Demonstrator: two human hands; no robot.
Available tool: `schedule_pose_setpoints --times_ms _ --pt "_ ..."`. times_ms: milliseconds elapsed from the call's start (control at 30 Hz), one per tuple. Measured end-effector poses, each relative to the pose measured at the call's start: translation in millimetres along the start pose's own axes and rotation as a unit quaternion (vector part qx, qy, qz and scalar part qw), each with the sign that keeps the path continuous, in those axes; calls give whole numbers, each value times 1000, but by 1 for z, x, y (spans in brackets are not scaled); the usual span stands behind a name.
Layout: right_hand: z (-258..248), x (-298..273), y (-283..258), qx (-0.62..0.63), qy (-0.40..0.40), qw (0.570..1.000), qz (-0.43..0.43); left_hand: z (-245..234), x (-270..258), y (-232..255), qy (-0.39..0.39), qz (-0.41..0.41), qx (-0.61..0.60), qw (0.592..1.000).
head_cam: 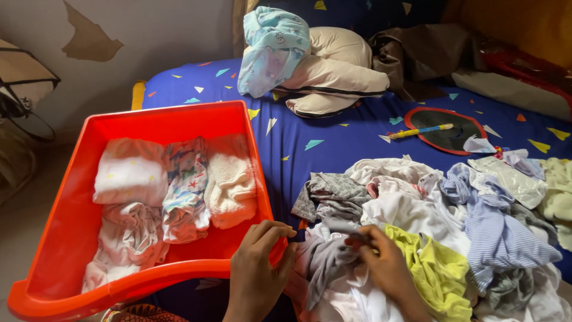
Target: Folding baby clothes and organizing them into a red storage bin.
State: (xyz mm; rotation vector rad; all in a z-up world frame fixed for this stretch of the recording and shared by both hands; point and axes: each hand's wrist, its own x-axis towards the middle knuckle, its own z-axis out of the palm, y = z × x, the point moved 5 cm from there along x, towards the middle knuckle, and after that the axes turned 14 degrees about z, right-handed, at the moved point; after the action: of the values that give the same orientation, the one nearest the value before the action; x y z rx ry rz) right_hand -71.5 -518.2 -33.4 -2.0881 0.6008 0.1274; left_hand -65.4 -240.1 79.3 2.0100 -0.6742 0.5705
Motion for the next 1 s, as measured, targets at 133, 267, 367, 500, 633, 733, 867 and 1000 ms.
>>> schedule_pose_setpoints --times_ms 133,267,367,500,633,733,867,1000 --pt "-25 5 -1 268 -88 959 25 -2 -2 1 8 -3 -2 1000" --pt "-58 -8 -15 391 -65 912 106 -2 1 5 6 -1 -5 1000" --pt "-72 -4 -8 444 -76 892 40 4 -2 8 8 11 -1 1000" --pt "-81 -12 -22 513 -110 851 -23 29 -18 1 44 2 12 999" --pt "-80 -18 -31 531 -110 840 -15 67 -34 8 43 71 5 997" --pt "-82 -24 -46 588 -270 752 -123 98 -47 2 10 58 -115 992" --pt "-105 -25 -53 615 -301 710 -167 138 -69 -33 -69 -19 -195 978" --pt "-139 -18 -36 599 -107 776 -167 138 -79 -40 -91 -14 -196 976"
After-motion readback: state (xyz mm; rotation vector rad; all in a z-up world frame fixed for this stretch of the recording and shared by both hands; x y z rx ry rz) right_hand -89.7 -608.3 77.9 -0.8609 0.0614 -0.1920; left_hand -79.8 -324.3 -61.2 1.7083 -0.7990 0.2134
